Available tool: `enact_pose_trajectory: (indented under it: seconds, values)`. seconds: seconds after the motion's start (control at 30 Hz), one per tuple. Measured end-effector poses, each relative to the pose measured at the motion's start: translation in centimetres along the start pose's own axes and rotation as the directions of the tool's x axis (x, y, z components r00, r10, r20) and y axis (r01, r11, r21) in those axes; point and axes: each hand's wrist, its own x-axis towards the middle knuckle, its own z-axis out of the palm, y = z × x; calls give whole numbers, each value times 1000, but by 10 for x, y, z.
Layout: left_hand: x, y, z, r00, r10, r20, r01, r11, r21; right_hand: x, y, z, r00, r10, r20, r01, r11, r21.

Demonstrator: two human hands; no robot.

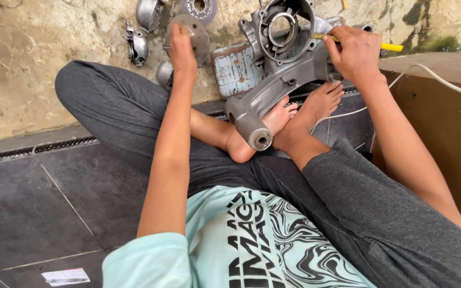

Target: Cleaning the interior of a motorcycle engine casing using a small brush while sitting on the floor.

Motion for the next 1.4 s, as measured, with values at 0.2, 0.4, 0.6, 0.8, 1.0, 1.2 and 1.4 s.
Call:
enact_pose_trajectory:
  seconds: [0.2,0.4,0.6,0.8,1.0,1.2,1.4]
  values:
    - [-23,63,-72,951,-52,305,208,839,-503,-1,2,1,1000,3,8,-3,1000,-24]
    - [-59,77,-10,882,404,241,-284,866,-413,-1,4,3,1000,4,16,-3,999,-37]
    - [-75,85,15,895,342,285,5,633,-774,0,3,1,1000,8,0,-8,1000,-14]
    - [-78,81,24,904,141,404,251,590,-768,-4,7,9,999,28,25,-28,1000,-11]
    - [-76,103,25,910,212,357,145,644,-752,-4,5,6,999,32,33,-32,999,-8]
    - [-74,102,42,916,175,361,195,591,-782,-2,6,5,1000,17,7,-17,1000,-16]
    - [-78,103,55,893,137,428,296,538,-789,-2,5,1,1000,5,18,-4,999,-50]
